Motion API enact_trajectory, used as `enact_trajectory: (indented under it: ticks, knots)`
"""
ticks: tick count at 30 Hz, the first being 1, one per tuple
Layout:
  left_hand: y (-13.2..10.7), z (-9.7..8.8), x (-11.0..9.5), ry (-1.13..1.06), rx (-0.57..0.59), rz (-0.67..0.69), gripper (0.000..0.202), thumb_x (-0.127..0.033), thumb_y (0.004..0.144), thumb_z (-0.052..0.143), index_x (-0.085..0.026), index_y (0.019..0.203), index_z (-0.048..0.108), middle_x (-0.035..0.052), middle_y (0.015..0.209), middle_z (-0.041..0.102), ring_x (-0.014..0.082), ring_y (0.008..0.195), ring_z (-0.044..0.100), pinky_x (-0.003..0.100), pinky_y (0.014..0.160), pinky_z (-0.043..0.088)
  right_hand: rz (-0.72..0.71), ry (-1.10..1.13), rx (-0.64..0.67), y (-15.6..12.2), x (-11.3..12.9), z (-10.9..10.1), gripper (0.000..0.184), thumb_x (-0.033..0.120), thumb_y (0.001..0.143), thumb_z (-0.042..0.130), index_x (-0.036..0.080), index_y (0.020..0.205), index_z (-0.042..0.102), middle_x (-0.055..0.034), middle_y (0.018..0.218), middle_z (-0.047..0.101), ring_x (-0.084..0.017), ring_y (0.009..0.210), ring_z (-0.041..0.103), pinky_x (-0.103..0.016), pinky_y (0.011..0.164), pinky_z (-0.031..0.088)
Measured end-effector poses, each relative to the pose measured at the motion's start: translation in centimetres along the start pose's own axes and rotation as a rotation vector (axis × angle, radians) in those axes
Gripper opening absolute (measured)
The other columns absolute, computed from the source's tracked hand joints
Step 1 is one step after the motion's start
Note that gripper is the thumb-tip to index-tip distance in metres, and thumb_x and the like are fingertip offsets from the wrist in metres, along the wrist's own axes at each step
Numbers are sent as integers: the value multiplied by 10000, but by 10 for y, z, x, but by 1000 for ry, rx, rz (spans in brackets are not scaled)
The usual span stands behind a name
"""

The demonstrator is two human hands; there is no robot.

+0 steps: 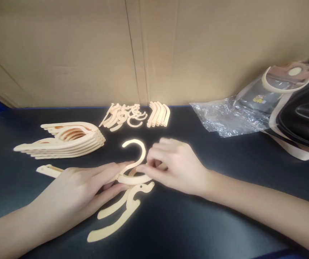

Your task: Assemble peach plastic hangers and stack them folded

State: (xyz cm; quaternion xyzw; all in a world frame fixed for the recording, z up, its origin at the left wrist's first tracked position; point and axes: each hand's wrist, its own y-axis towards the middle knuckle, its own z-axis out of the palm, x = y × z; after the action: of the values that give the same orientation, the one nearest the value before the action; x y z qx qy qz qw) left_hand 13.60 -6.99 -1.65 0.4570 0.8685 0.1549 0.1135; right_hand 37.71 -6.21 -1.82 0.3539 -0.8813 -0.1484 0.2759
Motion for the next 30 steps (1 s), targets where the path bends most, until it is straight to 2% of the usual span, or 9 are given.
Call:
enact_trajectory:
  ticks: [4,6,8,10,13,15,19,24,30]
  knots:
    - [-1,0,2,-19,-15,-2,356,-385,1039,351,-146,1164,583,0,949,753,141,719,737,245,499,514,4,-112,-199,2,-4,-3,114,293,923,592,180,927,610,-79,1037,619,-199,933,550,-374,817,424]
    - [0,0,3,-35,-23,-14,345,-388,1037,363,-149,1162,579,-6,938,752,129,697,728,233,496,499,11,-159,-306,1,-5,-5,136,257,902,605,185,1017,594,-113,1151,574,-246,1065,531,-425,882,422]
    - [2,0,4,-57,-27,-28,323,-389,1031,386,-156,1136,583,-23,867,743,115,628,702,222,478,472,-23,-183,-413,-1,-5,-7,157,224,883,614,192,1035,587,-110,1113,568,-249,1051,539,-422,859,441]
    - [3,1,4,-80,-22,-43,290,-385,1023,412,-166,1049,600,-45,747,708,106,541,653,215,444,428,-98,-165,-466,-3,-4,-7,166,180,874,608,201,1038,590,-60,926,588,-199,864,572,-361,728,463]
    - [2,2,4,-106,-21,-61,264,-374,1014,434,-174,1011,606,-57,666,662,94,476,594,205,423,380,-236,-121,-378,-6,-1,-7,205,120,886,575,192,1077,597,43,638,548,-106,550,504,-275,554,418]
    - [1,3,3,-111,-32,-61,248,-356,1010,447,-173,1073,601,-58,668,658,86,462,570,199,433,377,-304,-146,-286,-7,0,-5,215,123,901,564,174,1105,606,63,582,566,-86,495,499,-248,531,420]
    - [0,3,2,-121,-68,-25,164,-308,990,488,-198,1005,608,-75,636,626,71,412,489,207,410,315,-380,-223,-180,-6,0,-1,239,158,918,561,141,1149,617,12,721,695,-96,564,574,-239,524,430]
    - [-1,3,0,-96,-134,26,150,-318,969,538,-187,988,609,-72,630,604,77,446,506,229,440,321,-392,-192,-61,-2,-1,0,272,202,948,524,100,1183,616,-53,863,725,-137,692,615,-266,600,484]
    - [-2,3,-1,-67,-115,58,161,-320,962,550,-174,973,616,-57,622,591,107,489,543,257,457,339,-273,-39,9,-1,-4,-2,213,294,973,513,155,1090,626,-50,899,705,-146,770,592,-276,682,482]
